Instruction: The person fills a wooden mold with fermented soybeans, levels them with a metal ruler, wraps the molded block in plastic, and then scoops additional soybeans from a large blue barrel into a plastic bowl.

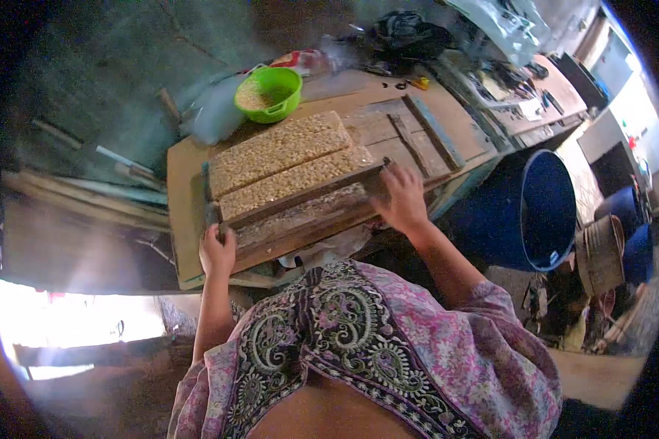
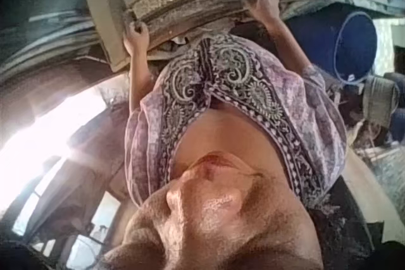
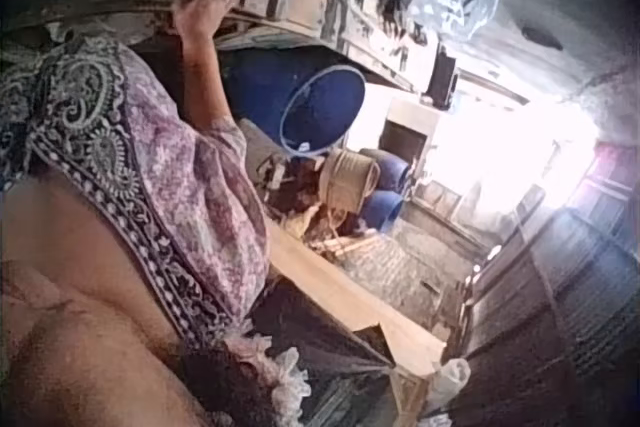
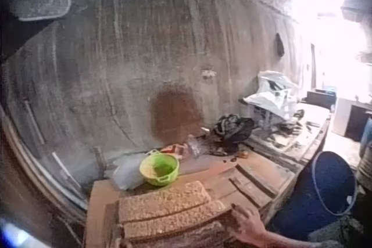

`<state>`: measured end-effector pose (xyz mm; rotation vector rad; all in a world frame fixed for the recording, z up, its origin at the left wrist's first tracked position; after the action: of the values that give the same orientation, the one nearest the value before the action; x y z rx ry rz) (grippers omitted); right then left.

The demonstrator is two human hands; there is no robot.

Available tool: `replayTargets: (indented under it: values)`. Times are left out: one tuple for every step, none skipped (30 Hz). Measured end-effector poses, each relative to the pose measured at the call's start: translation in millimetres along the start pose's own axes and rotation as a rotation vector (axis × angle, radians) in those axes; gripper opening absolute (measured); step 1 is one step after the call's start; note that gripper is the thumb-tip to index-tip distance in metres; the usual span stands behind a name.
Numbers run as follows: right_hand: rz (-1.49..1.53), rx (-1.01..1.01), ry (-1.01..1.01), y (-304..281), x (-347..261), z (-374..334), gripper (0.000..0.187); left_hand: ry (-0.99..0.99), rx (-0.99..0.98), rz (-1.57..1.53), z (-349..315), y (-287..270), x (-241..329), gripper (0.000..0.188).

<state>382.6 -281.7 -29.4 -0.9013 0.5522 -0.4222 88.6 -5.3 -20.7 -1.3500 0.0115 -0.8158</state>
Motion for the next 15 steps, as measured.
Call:
replayTargets:
  values:
    - [0.017, -0.144, -0.143, 0.9, -17.2, -4.7, 0.052, -0.037, -0.033, -0.051, 7.6, -3.1, 5.0, 0.036]
    - [0.033, -0.288, -0.292, 5.0, -34.1, -10.0, 0.051, -0.107, -0.065, -0.08, 18.4, 3.3, -2.7, 0.035]
    - [0.035, -0.207, -0.42, 8.9, -45.8, -13.1, 0.041, -0.176, -0.099, -0.11, 28.0, 9.4, -10.8, 0.035]
    - [0.044, -0.209, -0.435, 17.7, -47.5, -14.4, 0.041, -0.191, -0.088, -0.106, 37.1, 8.4, -8.2, 0.035]
    - [0.058, -0.275, -0.403, 27.6, -46.2, -12.1, 0.037, -0.283, -0.209, -0.094, 45.1, 11.6, -5.2, 0.035]
    - [0.072, -0.342, -0.369, 35.2, -44.4, -10.4, 0.033, -0.374, -0.33, -0.084, 48.4, 13.1, -6.2, 0.035]
    - [0.101, -0.337, -0.378, 31.3, -47.3, -9.1, 0.03, -0.384, -0.318, -0.083, 51.1, 14.3, -11.9, 0.035]
    - [0.108, -0.335, -0.391, 32.7, -48.5, -7.8, 0.03, -0.384, -0.323, -0.098, 53.3, 19.5, -18.5, 0.035]
    - [0.089, -0.354, -0.384, 35.5, -48.7, -6.2, 0.03, -0.383, -0.328, -0.113, 55.0, 22.0, -24.9, 0.034]
    - [0.066, -0.378, -0.365, 37.5, -46.3, -6.5, 0.03, -0.385, -0.33, -0.112, 54.6, 21.1, -21.3, 0.034]
    - [0.066, -0.38, -0.365, 38.1, -45.2, -6.3, 0.03, -0.428, -0.327, -0.16, 52.8, 20.5, -17.1, 0.034]
    - [0.078, -0.361, -0.378, 37.0, -45.0, -5.8, 0.029, -0.47, -0.325, -0.209, 51.7, 20.8, -14.5, 0.034]
    - [0.093, -0.34, -0.394, 35.8, -46.7, -5.6, 0.028, -0.474, -0.322, -0.207, 50.9, 21.3, -16.5, 0.034]
    - [0.096, -0.341, -0.397, 37.1, -47.0, -6.4, 0.028, -0.502, -0.3, -0.252, 50.3, 23.7, -20.2, 0.034]
    - [0.066, -0.332, -0.393, 39.2, -46.6, -7.5, 0.028, -0.529, -0.277, -0.297, 49.8, 26.0, -24.0, 0.034]
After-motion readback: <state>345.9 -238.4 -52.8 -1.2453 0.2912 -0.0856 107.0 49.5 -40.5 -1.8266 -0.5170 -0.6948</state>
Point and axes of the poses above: each hand's wrist, its own z-axis towards the middle knuckle, its own y-axis out of the palm, x = y × z, the point moved 4 cm from there along z, towards the middle knuckle, and after that the axes turned 4 degrees about -z, right-handed, at the moved point
